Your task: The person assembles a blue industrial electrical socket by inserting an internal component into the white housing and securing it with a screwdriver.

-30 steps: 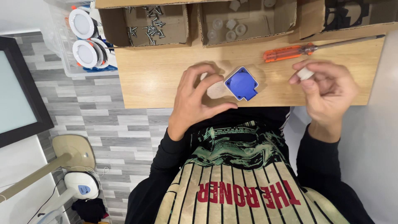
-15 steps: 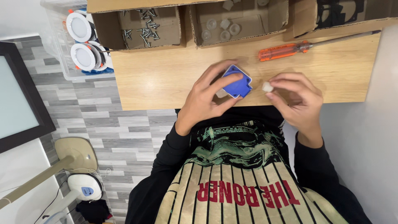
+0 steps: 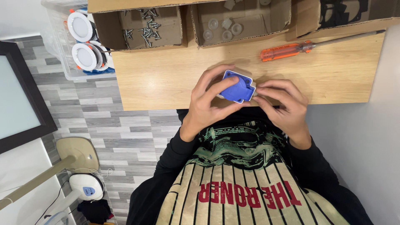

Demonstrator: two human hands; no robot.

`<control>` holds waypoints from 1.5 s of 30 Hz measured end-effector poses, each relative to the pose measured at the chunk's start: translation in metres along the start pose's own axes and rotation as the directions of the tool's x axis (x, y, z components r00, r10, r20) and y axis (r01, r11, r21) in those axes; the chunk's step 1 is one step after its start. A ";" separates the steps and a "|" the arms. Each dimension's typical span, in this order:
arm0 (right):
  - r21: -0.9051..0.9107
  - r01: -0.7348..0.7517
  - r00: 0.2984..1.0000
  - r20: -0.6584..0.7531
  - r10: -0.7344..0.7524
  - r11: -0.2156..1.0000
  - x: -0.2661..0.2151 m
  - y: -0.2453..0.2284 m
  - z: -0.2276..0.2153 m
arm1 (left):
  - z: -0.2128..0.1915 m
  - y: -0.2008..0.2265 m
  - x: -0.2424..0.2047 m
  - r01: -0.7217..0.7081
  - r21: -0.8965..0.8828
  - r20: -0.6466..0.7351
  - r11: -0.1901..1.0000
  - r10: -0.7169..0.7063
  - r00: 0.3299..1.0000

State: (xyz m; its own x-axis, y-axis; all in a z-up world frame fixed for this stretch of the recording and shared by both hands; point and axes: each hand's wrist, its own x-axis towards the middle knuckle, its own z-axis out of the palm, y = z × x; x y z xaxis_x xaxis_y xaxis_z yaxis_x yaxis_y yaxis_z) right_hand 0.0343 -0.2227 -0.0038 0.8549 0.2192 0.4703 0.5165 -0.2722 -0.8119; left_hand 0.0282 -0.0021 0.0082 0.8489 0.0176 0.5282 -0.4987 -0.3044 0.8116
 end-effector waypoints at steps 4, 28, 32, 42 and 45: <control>0.038 -0.008 1.000 -0.011 0.008 0.999 -0.009 0.010 -0.001 | -0.002 0.005 0.001 0.001 0.014 0.000 1.000 -0.001 1.000; -0.093 0.128 0.991 0.036 -0.126 0.987 -0.025 0.039 0.012 | 0.004 -0.007 -0.029 -0.321 0.160 -0.089 0.934 0.337 0.937; -0.333 0.349 0.929 0.000 -0.369 0.876 -0.038 0.063 0.006 | -0.003 0.000 -0.016 -0.275 0.064 -0.154 0.959 0.281 0.947; -0.085 0.264 0.963 -0.033 -0.267 0.961 -0.031 0.042 0.026 | 0.001 0.008 -0.012 -0.295 0.050 -0.184 0.954 0.299 0.936; 0.113 0.034 0.999 0.022 -0.037 0.993 -0.022 0.023 0.026 | 0.001 0.005 -0.012 -0.306 0.089 -0.200 0.948 0.318 0.927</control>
State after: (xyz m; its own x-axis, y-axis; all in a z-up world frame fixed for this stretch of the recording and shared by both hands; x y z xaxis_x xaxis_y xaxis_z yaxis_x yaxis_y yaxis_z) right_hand 0.0260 -0.2094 -0.0414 0.8341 0.2493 0.4921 0.5363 -0.1573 -0.8293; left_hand 0.0159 -0.0049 0.0062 0.5930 0.1101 0.7977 -0.7169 -0.3790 0.5852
